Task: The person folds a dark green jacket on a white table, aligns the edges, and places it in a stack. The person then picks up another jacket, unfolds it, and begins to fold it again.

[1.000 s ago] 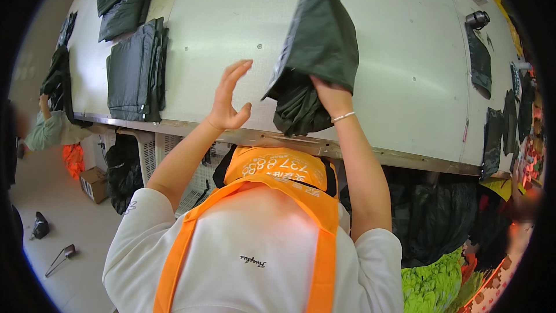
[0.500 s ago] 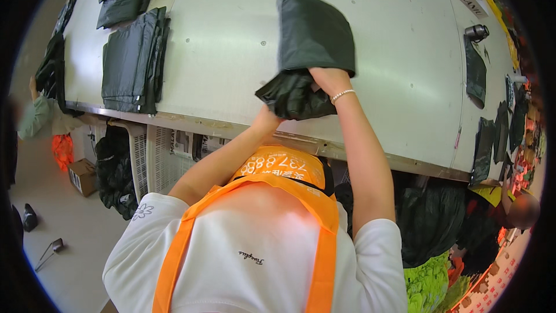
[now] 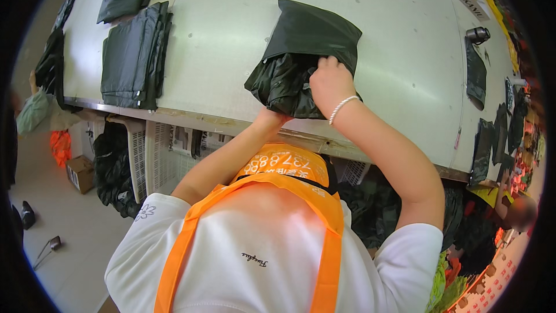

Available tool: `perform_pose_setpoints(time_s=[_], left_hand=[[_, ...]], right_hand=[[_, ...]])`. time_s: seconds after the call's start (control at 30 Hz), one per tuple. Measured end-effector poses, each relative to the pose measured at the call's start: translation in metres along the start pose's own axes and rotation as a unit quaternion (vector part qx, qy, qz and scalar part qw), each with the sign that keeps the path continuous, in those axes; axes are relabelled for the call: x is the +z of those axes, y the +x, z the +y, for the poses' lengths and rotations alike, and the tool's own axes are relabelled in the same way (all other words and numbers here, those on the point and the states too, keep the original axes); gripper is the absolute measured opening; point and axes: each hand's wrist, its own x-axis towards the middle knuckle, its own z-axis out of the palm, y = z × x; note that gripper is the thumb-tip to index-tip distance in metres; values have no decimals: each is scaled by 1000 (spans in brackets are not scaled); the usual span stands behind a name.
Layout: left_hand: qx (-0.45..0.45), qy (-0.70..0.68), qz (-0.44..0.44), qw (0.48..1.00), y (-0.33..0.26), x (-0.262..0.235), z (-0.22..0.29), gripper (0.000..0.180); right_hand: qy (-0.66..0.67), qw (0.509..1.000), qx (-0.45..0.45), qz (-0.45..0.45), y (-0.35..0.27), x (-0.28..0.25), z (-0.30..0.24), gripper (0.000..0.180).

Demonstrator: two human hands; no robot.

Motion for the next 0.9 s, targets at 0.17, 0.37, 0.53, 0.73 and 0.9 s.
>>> perform_pose_setpoints(time_s=[0.17,0.37,0.53,0.73,0.9], left_hand=[[1,82,31,996,8,-17,-9,43],[-18,67,24,997,7,-14,-10,42],[-11,45,14,999,3,-12,-8,44],[12,38,0,999,0,-13,6,38],[72,104,0,992,-7,17,7,35]], right_hand=[[350,914,204,21,-14,-2,26,32],[391,906,98,131,-24,13,16,31],[370,925,3,86,-35,21,-1,31],[532,817,75,210,-82,5,-6,28],[854,395,332,70,-88,81,-80,31]])
